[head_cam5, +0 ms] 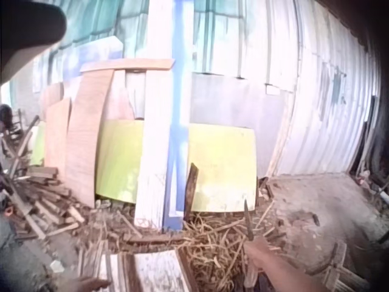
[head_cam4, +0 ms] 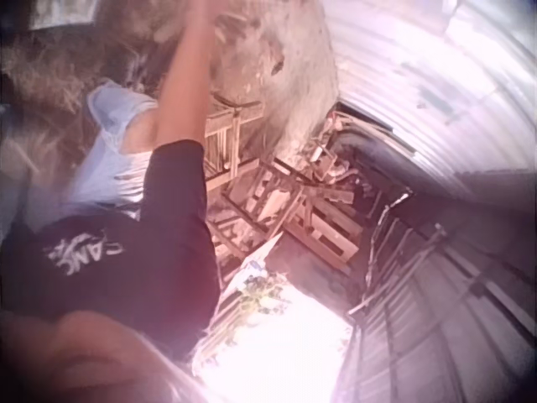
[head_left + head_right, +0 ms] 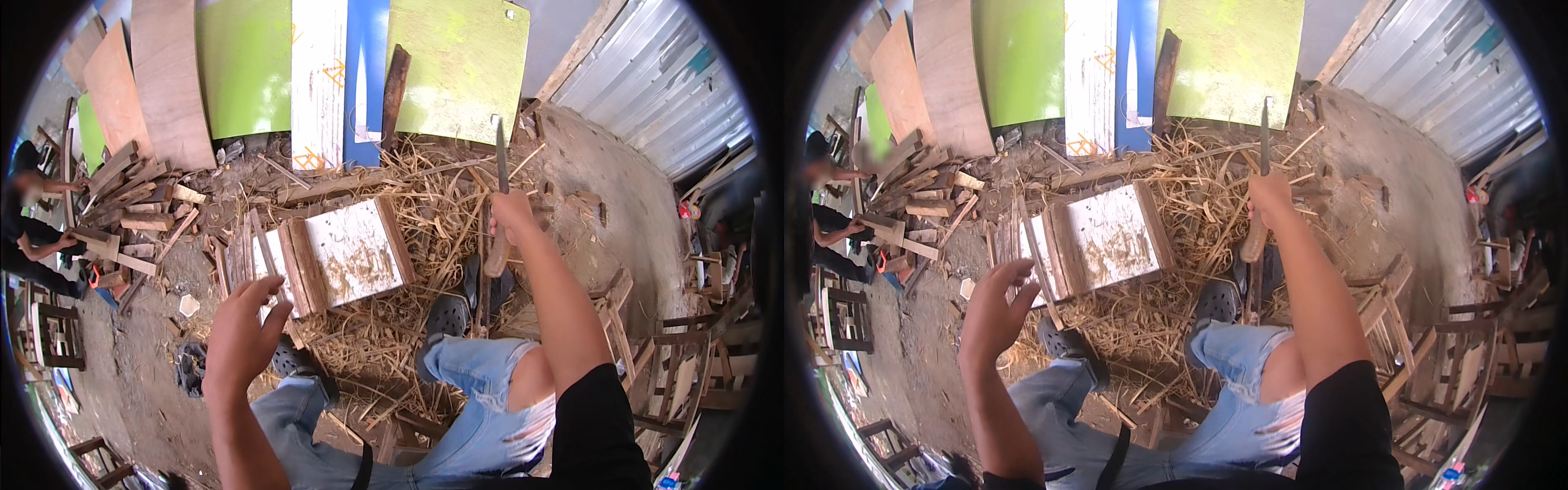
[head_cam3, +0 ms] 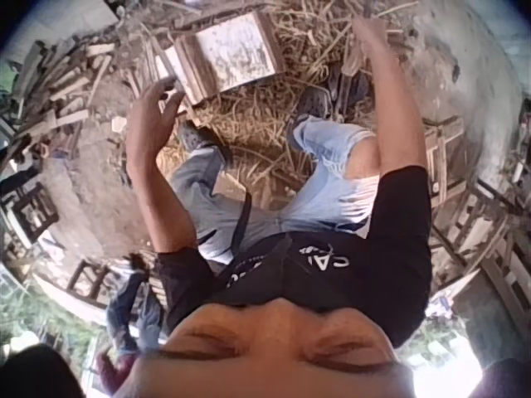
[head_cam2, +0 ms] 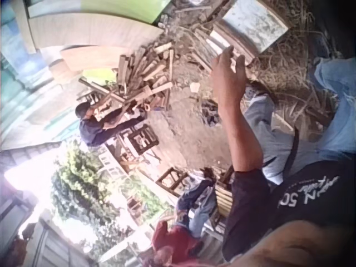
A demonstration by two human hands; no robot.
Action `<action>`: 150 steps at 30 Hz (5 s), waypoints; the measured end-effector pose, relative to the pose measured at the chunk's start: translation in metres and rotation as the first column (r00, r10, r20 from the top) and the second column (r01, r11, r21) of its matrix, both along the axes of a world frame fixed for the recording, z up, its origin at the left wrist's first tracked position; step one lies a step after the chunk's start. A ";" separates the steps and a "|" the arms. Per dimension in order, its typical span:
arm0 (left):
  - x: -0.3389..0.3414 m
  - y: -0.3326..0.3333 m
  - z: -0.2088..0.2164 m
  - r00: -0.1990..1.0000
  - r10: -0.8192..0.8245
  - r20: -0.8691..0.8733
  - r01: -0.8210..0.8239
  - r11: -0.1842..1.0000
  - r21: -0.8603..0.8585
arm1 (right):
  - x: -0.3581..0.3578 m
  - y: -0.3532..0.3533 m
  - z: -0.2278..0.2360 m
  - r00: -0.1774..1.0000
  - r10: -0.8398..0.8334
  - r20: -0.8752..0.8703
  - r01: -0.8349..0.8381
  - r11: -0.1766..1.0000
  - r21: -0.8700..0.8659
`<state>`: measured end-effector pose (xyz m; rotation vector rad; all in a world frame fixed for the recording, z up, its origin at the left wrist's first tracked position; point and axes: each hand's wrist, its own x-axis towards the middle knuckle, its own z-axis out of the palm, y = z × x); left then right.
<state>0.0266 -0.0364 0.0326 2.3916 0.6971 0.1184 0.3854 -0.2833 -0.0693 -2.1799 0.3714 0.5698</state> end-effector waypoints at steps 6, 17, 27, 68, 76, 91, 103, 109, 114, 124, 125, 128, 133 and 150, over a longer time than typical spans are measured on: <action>-0.011 0.013 -0.004 0.980 0.110 -0.168 -0.110 0.994 0.010 | 0.052 0.009 -0.066 0.850 0.510 0.129 -0.334 0.713 -0.617; 0.032 0.001 -0.017 0.938 0.096 -0.332 -0.060 0.992 0.115 | 0.061 0.085 -0.198 0.662 0.742 0.101 -0.594 0.603 -0.532; 0.046 0.008 -0.025 0.928 0.054 -0.368 -0.036 0.998 0.056 | 0.029 0.114 -0.210 0.528 0.844 0.089 -0.745 0.511 -0.428; -0.169 0.185 -0.213 0.411 0.909 -0.066 -0.584 0.207 -0.785 | 0.004 0.440 -0.281 0.108 0.982 -0.157 -0.741 -0.026 -0.670; -0.154 0.190 -0.199 0.493 0.869 0.045 -0.555 0.353 -0.753 | 0.019 0.423 -0.178 0.318 0.933 -0.165 -0.934 0.279 -0.224; 0.062 0.052 -0.016 0.860 0.044 0.509 -0.111 0.989 0.102 | -0.102 0.146 0.117 0.734 0.628 -0.259 -0.267 0.618 0.740; 0.081 -0.101 -0.049 0.976 0.067 0.207 0.041 0.877 -0.478 | -0.138 0.007 0.107 0.909 0.403 0.106 -0.389 0.729 0.563; 0.038 -0.123 -0.054 0.965 -0.078 0.252 0.108 0.988 -0.109 | -0.141 0.007 0.108 0.896 0.443 -0.002 -0.317 0.644 0.696; 0.048 -0.086 -0.042 0.923 -0.012 0.384 0.031 0.999 -0.043 | -0.184 0.015 0.105 0.803 0.559 -0.207 -0.179 0.558 0.810; 0.045 -0.059 -0.047 0.860 -0.002 0.510 0.007 1.000 -0.008 | -0.199 0.025 0.117 0.748 0.627 -0.216 -0.247 0.565 0.787; 0.043 -0.057 -0.042 0.881 0.131 0.454 -0.068 0.986 -0.154 | -0.197 0.025 0.116 0.780 0.604 -0.160 -0.293 0.580 0.760; 0.037 -0.046 -0.025 0.824 0.179 0.537 -0.089 0.978 -0.189 | -0.194 0.024 0.105 0.822 0.569 0.000 -0.468 0.676 0.569; 0.033 -0.039 -0.017 0.879 0.172 0.444 -0.083 0.974 -0.212 | -0.207 0.023 0.074 0.723 0.691 -0.017 -0.632 0.670 0.390; 0.035 -0.022 -0.037 0.861 0.095 0.500 -0.030 0.990 -0.136 | -0.267 0.070 -0.007 0.535 0.799 0.275 -0.772 0.594 -0.225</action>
